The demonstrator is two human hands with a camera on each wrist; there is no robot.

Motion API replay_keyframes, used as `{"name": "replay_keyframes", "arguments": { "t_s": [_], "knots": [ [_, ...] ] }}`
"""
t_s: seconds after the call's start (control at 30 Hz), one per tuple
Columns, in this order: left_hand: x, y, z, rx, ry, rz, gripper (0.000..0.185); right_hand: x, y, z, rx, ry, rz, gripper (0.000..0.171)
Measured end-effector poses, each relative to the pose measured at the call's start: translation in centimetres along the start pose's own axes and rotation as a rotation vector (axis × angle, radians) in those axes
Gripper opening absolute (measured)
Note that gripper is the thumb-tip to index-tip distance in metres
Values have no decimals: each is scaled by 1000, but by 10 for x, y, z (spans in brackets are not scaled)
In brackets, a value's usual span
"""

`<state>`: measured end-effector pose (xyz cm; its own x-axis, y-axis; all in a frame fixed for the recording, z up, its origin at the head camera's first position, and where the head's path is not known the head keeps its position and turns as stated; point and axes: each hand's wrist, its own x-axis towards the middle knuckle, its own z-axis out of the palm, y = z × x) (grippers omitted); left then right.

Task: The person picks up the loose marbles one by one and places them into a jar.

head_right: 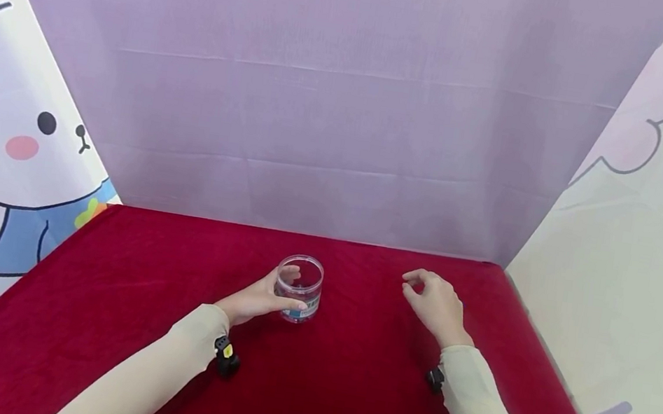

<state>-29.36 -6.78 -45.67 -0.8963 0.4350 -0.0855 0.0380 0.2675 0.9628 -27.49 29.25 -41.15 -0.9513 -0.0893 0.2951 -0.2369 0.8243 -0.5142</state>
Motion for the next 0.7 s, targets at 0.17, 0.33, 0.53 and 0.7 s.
{"name": "replay_keyframes", "arguments": {
  "t_s": [0.17,0.33,0.53,0.7],
  "knots": [
    [0,-2,0,2,2,3,96,3,9,-4,-10,5,24,24],
    [1,-3,0,4,2,-3,96,6,18,-8,-26,0,47,25],
    [1,-3,0,3,4,-7,97,9,28,-12,-58,-2,78,25],
    [0,-1,0,9,5,-9,97,11,36,-13,-54,-25,105,26]
  ]
}}
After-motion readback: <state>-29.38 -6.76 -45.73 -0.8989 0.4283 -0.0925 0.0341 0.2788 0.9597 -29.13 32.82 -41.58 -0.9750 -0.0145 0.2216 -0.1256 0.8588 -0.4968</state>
